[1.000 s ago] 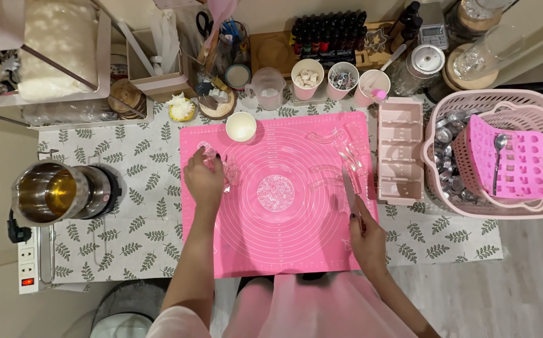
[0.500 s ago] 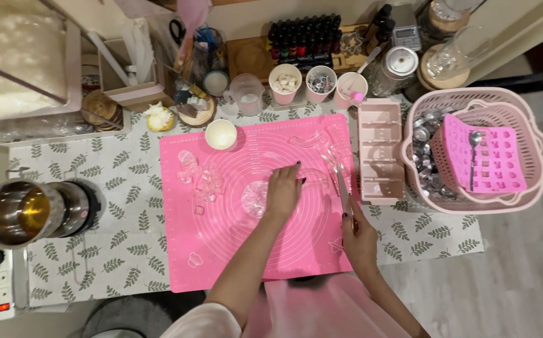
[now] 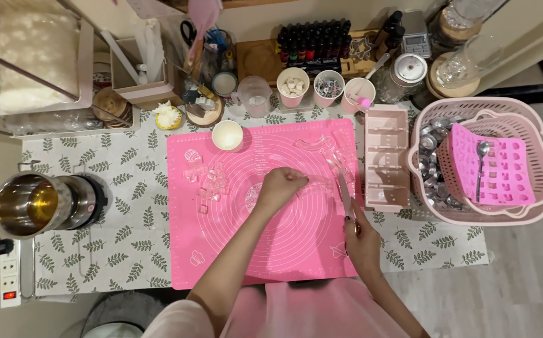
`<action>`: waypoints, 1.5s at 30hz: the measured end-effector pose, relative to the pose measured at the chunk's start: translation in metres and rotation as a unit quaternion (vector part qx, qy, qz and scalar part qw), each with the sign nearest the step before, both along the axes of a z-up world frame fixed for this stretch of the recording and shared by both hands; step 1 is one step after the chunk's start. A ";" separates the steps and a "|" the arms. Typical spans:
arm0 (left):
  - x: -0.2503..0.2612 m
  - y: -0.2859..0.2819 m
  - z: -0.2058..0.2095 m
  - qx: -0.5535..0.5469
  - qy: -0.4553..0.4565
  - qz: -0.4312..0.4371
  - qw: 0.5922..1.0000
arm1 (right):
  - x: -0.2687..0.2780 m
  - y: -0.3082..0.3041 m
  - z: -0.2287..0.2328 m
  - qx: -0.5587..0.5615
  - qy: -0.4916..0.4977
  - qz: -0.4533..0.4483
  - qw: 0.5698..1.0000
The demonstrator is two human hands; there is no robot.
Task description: The recorder is seen cutting small wax pieces with a knife and placing them into a cup at a workshop station.
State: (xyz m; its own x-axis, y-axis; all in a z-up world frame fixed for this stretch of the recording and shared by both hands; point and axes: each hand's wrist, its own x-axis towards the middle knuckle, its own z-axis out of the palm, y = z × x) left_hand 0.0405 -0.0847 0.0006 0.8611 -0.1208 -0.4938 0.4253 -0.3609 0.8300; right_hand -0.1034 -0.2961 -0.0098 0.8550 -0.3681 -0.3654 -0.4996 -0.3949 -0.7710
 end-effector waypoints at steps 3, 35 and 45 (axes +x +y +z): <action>-0.012 0.020 0.002 -0.034 -0.020 -0.004 0.999 | 0.009 0.011 0.008 0.015 0.003 0.003 1.000; -0.105 0.100 -0.027 0.132 -0.036 0.043 0.990 | -0.020 0.105 -0.027 -0.306 -0.085 0.254 0.914; -0.110 0.091 -0.016 0.167 -0.144 0.013 0.975 | -0.014 0.112 -0.059 -0.333 -0.082 0.270 0.900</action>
State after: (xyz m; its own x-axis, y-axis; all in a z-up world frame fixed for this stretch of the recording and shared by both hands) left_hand -0.0692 0.0059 -0.0157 0.9705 0.0293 -0.2395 0.2049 -0.6243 0.7539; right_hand -0.1175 -0.1843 -0.0686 0.9972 0.0270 -0.0701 0.0031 -0.9475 -0.3197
